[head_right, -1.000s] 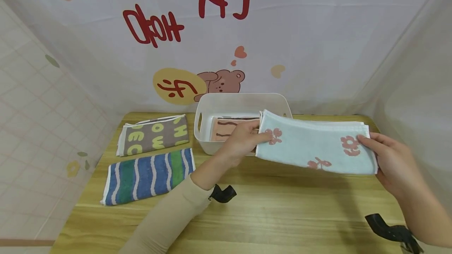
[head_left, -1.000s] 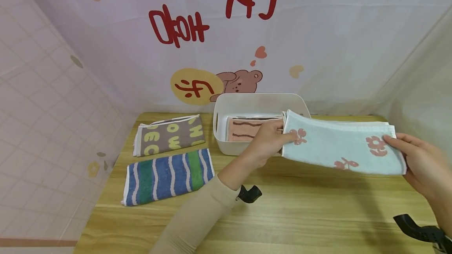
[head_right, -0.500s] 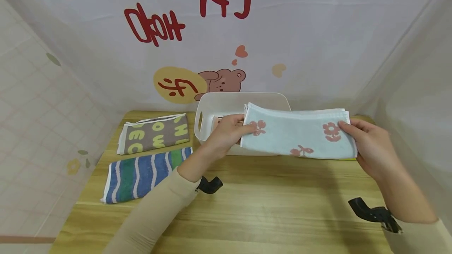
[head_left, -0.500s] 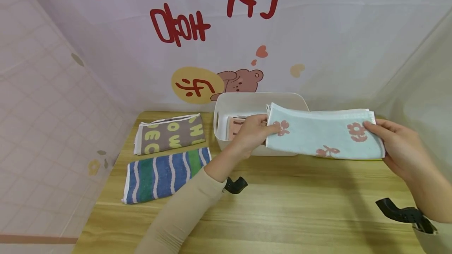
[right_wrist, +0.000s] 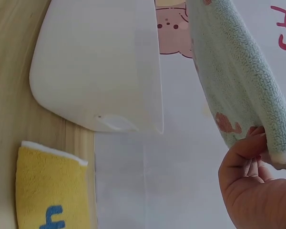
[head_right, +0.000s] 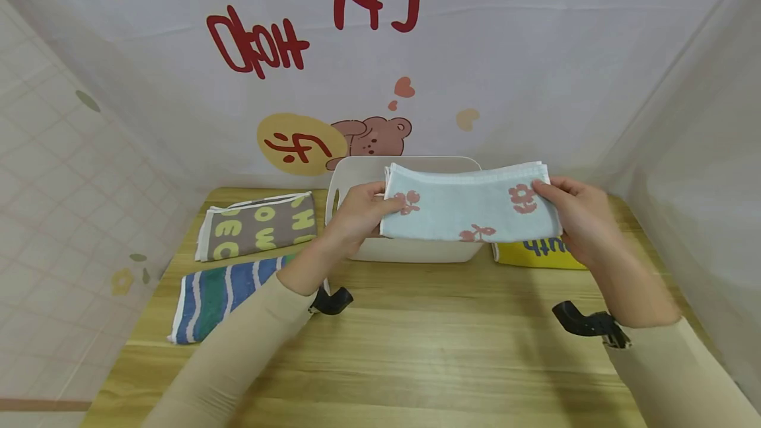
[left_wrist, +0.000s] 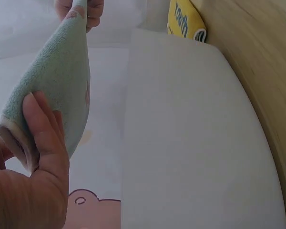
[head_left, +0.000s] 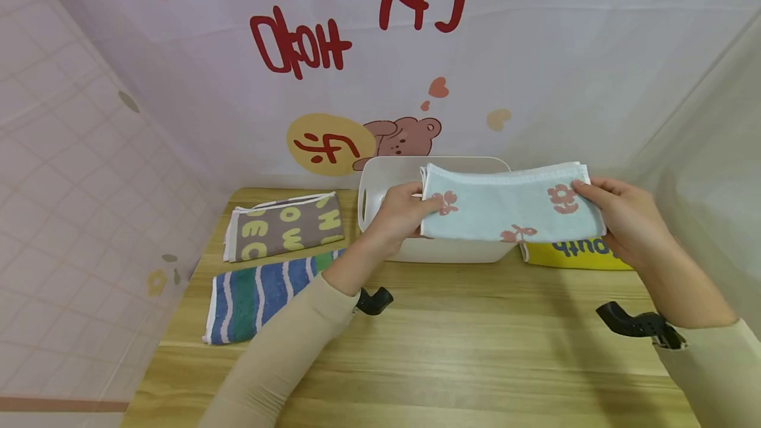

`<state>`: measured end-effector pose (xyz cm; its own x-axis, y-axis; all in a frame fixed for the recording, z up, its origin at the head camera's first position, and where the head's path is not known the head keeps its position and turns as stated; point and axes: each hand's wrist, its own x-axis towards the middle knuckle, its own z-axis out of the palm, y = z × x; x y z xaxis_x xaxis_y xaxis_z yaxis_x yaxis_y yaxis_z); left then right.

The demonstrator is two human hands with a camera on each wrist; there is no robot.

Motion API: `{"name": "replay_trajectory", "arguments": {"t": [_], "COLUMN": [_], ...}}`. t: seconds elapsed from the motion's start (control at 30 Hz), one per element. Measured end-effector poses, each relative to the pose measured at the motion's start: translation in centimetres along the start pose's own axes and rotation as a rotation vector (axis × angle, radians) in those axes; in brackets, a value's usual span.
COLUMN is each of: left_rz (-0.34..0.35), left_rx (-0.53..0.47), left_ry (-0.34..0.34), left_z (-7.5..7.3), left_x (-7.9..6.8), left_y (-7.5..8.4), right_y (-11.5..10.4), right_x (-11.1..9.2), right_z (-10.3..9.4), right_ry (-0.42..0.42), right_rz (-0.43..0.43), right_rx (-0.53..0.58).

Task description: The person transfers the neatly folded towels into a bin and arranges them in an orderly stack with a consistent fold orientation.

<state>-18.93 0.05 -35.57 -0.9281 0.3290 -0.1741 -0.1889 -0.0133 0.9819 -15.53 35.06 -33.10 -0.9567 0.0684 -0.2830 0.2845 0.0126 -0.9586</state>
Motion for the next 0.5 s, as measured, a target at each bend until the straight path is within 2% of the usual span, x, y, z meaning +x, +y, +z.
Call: {"name": "replay_trajectory", "arguments": {"t": [0.2,0.27,0.43,0.5], "left_rz": [0.000,0.011,0.015,0.015], "left_rx": [0.084,0.103,0.084,0.091], "left_ry": [0.021,0.030,0.061,0.078], "left_z": [-1.5,-1.8,-2.5,-2.8], "left_x": [0.3,0.4,0.8,1.0], "left_y": [0.2,0.2,-0.1,-0.1], "right_y": [-0.6,-0.7,-0.8,-0.9], "right_x": [1.4,1.7,2.7,3.0], "right_z": [1.5,1.9,2.8,3.2], "right_ry": [-0.033,-0.043,-0.063,-0.066], "right_rz": [-0.017,-0.017,-0.013,-0.012], "right_rx": [-0.041,-0.019,0.063,0.045]}}
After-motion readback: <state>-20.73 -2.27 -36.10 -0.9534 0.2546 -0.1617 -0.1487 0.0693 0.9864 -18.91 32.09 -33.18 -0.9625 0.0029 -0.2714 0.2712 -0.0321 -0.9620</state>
